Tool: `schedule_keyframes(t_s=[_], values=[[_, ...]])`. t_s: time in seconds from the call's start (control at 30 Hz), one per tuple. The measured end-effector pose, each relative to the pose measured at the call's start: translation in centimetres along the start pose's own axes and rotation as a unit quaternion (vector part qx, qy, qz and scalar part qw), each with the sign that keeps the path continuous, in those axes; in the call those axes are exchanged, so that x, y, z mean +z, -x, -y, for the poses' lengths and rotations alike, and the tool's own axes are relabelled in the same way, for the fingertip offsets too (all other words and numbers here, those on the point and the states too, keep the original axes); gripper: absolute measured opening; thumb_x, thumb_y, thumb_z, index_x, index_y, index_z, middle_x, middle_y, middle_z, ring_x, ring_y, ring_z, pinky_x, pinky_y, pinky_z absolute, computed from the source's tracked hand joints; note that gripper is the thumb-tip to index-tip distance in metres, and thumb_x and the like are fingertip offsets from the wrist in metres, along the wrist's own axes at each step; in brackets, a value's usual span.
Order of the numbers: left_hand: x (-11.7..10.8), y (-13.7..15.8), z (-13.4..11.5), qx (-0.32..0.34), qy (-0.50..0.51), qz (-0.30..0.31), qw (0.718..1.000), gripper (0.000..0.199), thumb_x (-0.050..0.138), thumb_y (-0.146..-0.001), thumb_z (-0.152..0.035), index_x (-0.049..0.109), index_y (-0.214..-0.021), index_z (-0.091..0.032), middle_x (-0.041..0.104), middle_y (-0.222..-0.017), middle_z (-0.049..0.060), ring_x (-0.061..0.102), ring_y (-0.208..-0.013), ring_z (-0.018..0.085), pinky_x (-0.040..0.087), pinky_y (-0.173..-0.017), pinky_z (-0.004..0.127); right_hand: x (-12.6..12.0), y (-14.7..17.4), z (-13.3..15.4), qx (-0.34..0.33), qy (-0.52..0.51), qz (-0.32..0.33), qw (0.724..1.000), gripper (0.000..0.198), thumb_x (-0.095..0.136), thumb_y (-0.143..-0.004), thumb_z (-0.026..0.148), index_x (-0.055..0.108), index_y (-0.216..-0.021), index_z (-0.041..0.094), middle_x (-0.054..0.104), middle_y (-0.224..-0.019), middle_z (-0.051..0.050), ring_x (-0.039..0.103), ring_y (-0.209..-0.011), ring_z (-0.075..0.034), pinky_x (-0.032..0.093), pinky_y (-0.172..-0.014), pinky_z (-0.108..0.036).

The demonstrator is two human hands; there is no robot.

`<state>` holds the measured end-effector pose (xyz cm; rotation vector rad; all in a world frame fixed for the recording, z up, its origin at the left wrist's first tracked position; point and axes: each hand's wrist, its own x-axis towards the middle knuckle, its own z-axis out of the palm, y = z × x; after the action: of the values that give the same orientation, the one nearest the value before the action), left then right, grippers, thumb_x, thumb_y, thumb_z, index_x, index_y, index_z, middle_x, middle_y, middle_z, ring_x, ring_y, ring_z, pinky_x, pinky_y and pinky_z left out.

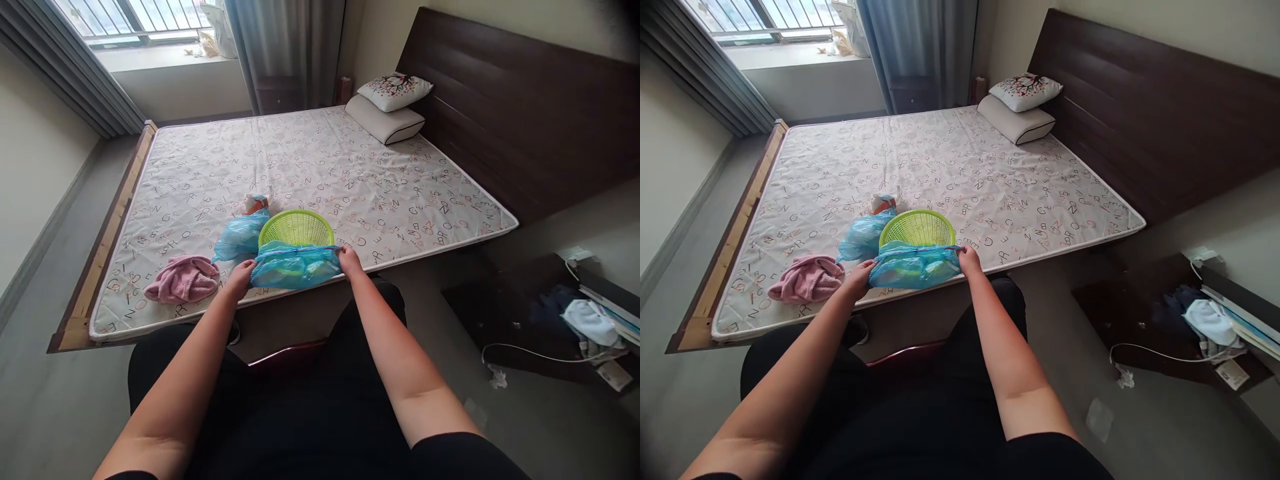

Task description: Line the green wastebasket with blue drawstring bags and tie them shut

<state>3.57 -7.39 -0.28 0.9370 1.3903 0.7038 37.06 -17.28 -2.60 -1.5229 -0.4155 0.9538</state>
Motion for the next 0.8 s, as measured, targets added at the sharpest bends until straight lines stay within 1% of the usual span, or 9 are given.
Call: schedule_keyframes(t_s=[0.07,0.13,0.23,0.33,0.37,0.43,0.6,0.7,0.8], values=[[0.3,-0.1,0.0,0.043,-0.016,-0.027,0.999,0.021,0.086,-0.081,-0.03,0.07,-0.087,-0.018,0.066,-0.077,0.001,0.055,-0.069,0.015,0.044,-0.061,0.021,0.8,-0.4,0.6,-0.034,0.048,-0.042,0.997,0.005,0.067,-0.082,0.026,0.065,-0.085,0.023,0.068,-0.079,0.003,0.058,-0.082,-0.018,0.048,-0.085,-0.028],[0.6,-0.2,-0.5,0.094,-0.026,-0.058,0.994,0.011,0.079,-0.086,-0.024,0.07,-0.088,-0.018,0.067,-0.084,0.001,0.057,-0.08,0.015,0.045,-0.069,0.02,1.6,-1.0,1.6,-0.072,0.077,-0.068,0.992,0.013,0.061,-0.086,0.028,0.065,-0.097,0.023,0.073,-0.1,-0.002,0.061,-0.096,-0.019,0.047,-0.094,-0.028],[1.4,-0.8,-1.8,0.142,-0.035,-0.079,0.986,0.01,0.073,-0.087,-0.02,0.07,-0.097,-0.019,0.07,-0.098,0.003,0.06,-0.093,0.017,0.047,-0.079,0.02,2.8,-1.8,3.1,-0.108,0.111,-0.051,0.987,0.02,0.056,-0.088,0.028,0.063,-0.106,0.022,0.074,-0.117,-0.006,0.064,-0.104,-0.018,0.047,-0.097,-0.027],[2.1,-1.6,-3.2,0.146,-0.045,-0.057,0.987,0.034,0.071,-0.075,-0.01,0.07,-0.108,-0.019,0.074,-0.109,0.005,0.064,-0.091,0.018,0.049,-0.08,0.022,3.8,-2.0,4.3,-0.106,0.158,-0.013,0.982,0.009,0.059,-0.083,0.026,0.063,-0.09,0.023,0.073,-0.093,-0.002,0.06,-0.086,-0.019,0.046,-0.086,-0.029],[2.2,-1.8,-3.6,0.142,-0.05,-0.049,0.987,0.042,0.07,-0.071,-0.008,0.07,-0.111,-0.019,0.075,-0.108,0.006,0.064,-0.087,0.018,0.049,-0.078,0.023,4.0,-1.9,4.6,-0.105,0.175,-0.009,0.979,0.003,0.06,-0.083,0.026,0.061,-0.085,0.024,0.07,-0.085,-0.001,0.057,-0.08,-0.019,0.045,-0.082,-0.03],[2.0,-2.0,-4.3,0.134,-0.064,-0.041,0.988,0.05,0.069,-0.066,-0.006,0.071,-0.115,-0.018,0.074,-0.098,0.005,0.061,-0.08,0.018,0.048,-0.074,0.024,4.2,-1.3,5.0,-0.109,0.201,-0.018,0.973,0.009,0.059,-0.085,0.029,0.055,-0.078,0.025,0.064,-0.077,0.001,0.05,-0.076,-0.019,0.041,-0.078,-0.031],[0.0,-0.9,-5.1,0.132,-0.149,-0.028,0.979,0.035,0.076,-0.073,-0.025,0.077,-0.107,-0.017,0.063,-0.073,-0.001,0.054,-0.072,0.019,0.04,-0.068,0.026,4.1,0.9,5.4,-0.104,0.247,-0.027,0.963,0.011,0.057,-0.088,0.033,0.052,-0.081,0.026,0.06,-0.075,0.002,0.049,-0.074,-0.019,0.036,-0.074,-0.031],[-1.0,-0.1,-4.9,0.171,-0.277,-0.023,0.945,0.028,0.069,-0.082,-0.042,0.078,-0.091,-0.017,0.065,-0.071,0.0,0.054,-0.076,0.02,0.037,-0.07,0.029,4.5,2.1,5.2,-0.08,0.273,0.007,0.959,0.01,0.056,-0.085,0.033,0.055,-0.078,0.026,0.057,-0.071,0.002,0.047,-0.072,-0.02,0.033,-0.072,-0.032],[-1.8,-0.1,-4.3,0.178,-0.263,-0.038,0.947,0.034,0.063,-0.082,-0.051,0.069,-0.074,-0.019,0.058,-0.067,0.0,0.05,-0.076,0.02,0.037,-0.07,0.031,5.1,2.9,4.9,-0.069,0.281,0.05,0.956,0.018,0.051,-0.088,0.035,0.057,-0.075,0.025,0.059,-0.072,0.0,0.047,-0.075,-0.02,0.035,-0.073,-0.032]])
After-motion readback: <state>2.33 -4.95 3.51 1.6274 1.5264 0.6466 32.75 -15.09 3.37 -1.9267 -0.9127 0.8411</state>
